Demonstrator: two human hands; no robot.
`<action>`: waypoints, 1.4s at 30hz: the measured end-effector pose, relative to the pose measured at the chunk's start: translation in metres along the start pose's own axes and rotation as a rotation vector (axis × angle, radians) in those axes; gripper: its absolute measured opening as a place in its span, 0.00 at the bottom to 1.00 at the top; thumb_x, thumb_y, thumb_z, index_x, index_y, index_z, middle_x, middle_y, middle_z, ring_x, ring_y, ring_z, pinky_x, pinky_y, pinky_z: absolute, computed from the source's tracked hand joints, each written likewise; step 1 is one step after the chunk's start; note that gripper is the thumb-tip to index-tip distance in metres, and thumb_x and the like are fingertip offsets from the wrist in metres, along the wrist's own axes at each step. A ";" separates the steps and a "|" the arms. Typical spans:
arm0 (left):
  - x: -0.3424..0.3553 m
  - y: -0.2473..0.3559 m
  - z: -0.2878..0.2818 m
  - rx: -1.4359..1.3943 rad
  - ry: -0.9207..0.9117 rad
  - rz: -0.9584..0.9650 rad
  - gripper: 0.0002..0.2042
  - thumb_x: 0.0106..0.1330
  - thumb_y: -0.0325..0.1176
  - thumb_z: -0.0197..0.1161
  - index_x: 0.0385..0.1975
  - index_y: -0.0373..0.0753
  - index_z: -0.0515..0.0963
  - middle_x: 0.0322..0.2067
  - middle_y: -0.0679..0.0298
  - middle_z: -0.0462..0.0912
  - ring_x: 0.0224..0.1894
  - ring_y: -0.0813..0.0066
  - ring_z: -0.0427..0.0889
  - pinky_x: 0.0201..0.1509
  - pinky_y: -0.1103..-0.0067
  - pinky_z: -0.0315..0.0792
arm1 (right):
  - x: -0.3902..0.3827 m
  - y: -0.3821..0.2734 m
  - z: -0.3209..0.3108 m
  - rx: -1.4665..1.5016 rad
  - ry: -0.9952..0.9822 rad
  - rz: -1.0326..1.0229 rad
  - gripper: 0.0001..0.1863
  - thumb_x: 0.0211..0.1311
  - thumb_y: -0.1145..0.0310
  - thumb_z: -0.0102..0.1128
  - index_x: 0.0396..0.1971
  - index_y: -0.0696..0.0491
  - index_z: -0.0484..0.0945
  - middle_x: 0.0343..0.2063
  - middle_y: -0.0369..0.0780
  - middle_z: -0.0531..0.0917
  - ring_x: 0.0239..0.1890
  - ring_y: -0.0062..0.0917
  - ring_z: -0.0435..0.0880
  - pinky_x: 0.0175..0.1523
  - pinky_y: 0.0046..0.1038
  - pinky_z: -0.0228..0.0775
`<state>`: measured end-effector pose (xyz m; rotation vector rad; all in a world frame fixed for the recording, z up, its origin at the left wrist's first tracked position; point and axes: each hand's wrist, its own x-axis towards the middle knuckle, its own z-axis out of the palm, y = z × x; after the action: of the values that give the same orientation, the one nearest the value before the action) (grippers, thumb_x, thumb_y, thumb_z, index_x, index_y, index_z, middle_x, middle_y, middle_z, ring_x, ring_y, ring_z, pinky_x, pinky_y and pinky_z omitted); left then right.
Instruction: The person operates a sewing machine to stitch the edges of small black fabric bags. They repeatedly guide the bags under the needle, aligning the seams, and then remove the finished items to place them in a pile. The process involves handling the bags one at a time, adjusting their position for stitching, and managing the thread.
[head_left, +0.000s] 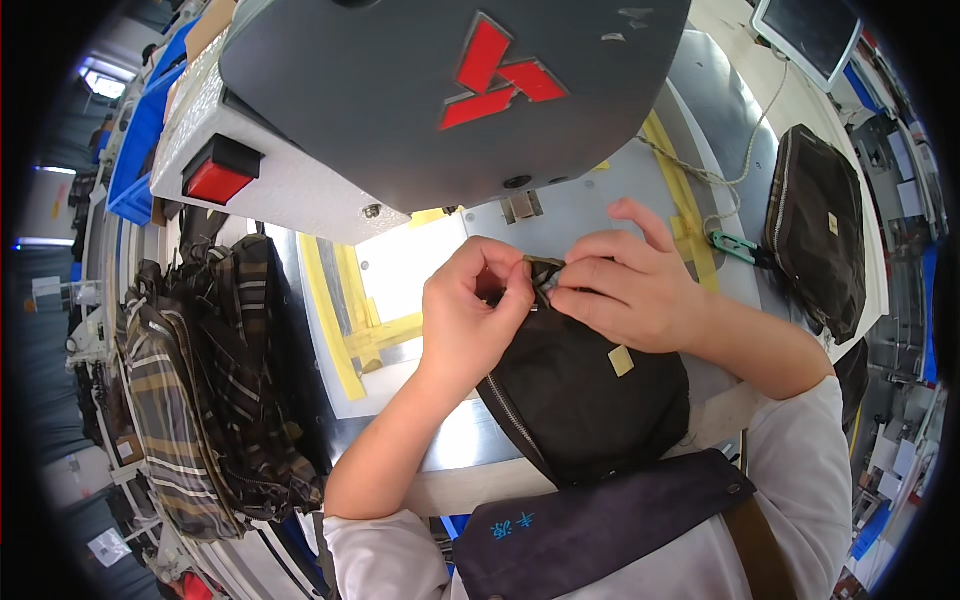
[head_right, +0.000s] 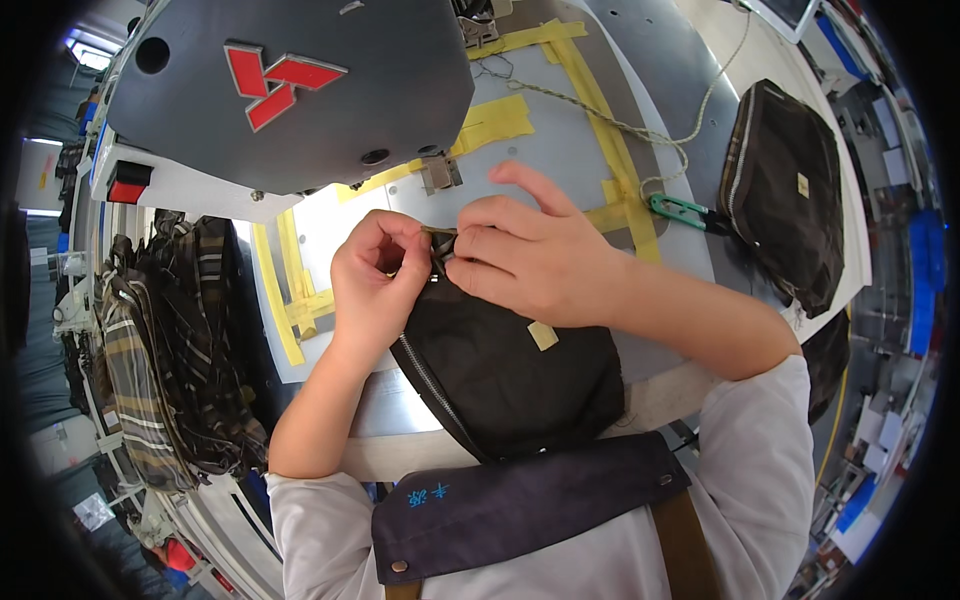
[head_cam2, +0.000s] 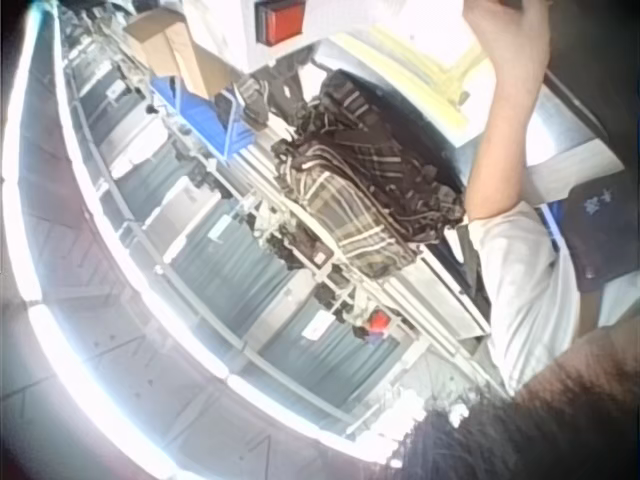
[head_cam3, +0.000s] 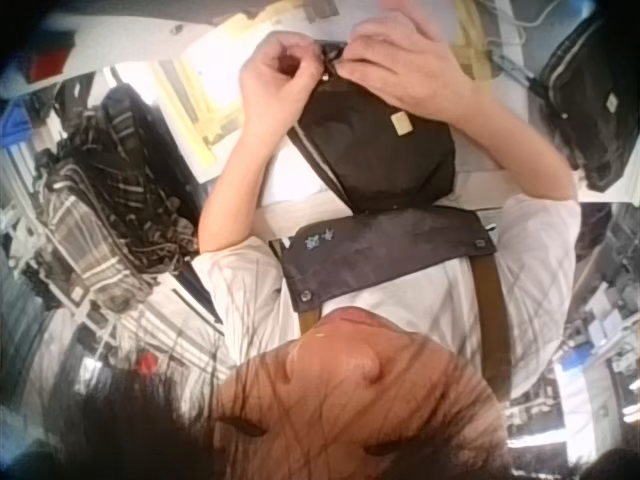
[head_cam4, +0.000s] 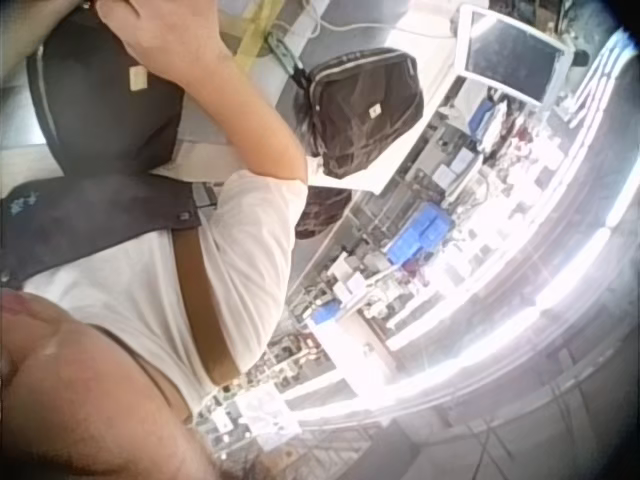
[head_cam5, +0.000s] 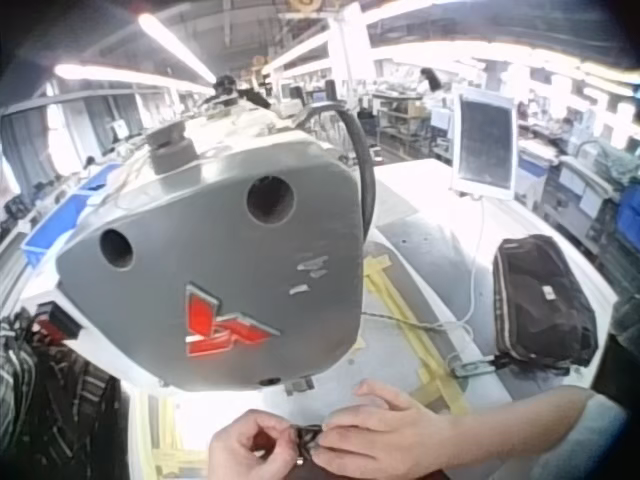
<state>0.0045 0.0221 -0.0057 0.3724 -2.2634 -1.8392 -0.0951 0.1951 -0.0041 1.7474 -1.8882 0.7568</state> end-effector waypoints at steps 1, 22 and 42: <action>0.001 -0.001 -0.001 -0.024 -0.028 -0.021 0.03 0.61 0.22 0.62 0.31 0.33 0.74 0.24 0.67 0.79 0.28 0.84 0.79 0.36 0.84 0.75 | 0.000 0.000 0.000 -0.020 0.006 0.002 0.07 0.46 0.69 0.64 0.28 0.45 0.80 0.28 0.28 0.76 0.44 0.21 0.75 0.60 0.44 0.61; 0.001 -0.007 0.005 0.530 0.129 0.617 0.15 0.43 0.17 0.69 0.32 0.40 0.78 0.34 0.64 0.79 0.31 0.70 0.81 0.32 0.80 0.76 | -0.001 0.004 0.005 -0.062 0.143 0.032 0.06 0.45 0.69 0.64 0.26 0.45 0.81 0.32 0.29 0.79 0.44 0.22 0.77 0.62 0.45 0.58; 0.001 -0.011 0.003 0.653 0.102 0.784 0.13 0.38 0.22 0.68 0.26 0.40 0.77 0.26 0.66 0.74 0.24 0.71 0.76 0.22 0.79 0.70 | 0.026 0.006 0.003 0.240 -0.163 0.324 0.05 0.50 0.70 0.61 0.21 0.54 0.76 0.22 0.36 0.77 0.27 0.32 0.76 0.55 0.40 0.64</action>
<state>0.0036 0.0223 -0.0172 -0.3037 -2.3778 -0.6814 -0.1038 0.1739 0.0106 1.7042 -2.3086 1.0227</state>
